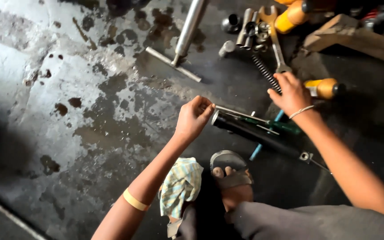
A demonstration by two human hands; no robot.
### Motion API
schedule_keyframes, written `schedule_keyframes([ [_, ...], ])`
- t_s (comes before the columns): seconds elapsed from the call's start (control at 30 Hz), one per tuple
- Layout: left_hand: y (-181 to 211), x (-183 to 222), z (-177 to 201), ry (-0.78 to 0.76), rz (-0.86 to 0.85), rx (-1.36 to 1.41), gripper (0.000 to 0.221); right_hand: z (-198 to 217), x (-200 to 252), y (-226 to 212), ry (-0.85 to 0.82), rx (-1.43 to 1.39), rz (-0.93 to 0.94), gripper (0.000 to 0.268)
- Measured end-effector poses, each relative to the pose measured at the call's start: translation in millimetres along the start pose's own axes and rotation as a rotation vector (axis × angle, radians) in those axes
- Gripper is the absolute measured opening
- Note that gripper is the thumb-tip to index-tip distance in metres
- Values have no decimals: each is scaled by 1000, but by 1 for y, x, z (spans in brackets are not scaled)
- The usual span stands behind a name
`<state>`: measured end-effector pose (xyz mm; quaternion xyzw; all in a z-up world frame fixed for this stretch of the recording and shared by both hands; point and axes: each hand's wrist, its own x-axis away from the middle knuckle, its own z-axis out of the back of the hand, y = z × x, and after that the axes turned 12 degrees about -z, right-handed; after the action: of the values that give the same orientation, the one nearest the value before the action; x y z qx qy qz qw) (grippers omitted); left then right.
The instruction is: The person cleans motorcycle fork and suspension components and organizes a tool chest.
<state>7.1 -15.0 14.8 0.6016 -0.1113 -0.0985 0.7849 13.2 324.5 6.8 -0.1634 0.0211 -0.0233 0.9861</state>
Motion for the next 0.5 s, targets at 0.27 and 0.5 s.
schedule_keyframes([
  [0.27,8,6,-9,-18,-81,-17,21,-17,10,16,101,-107,-31,34],
  [0.5,20,-3,-2,13,-141,-20,22,68,21,-63,228,-227,65,26],
])
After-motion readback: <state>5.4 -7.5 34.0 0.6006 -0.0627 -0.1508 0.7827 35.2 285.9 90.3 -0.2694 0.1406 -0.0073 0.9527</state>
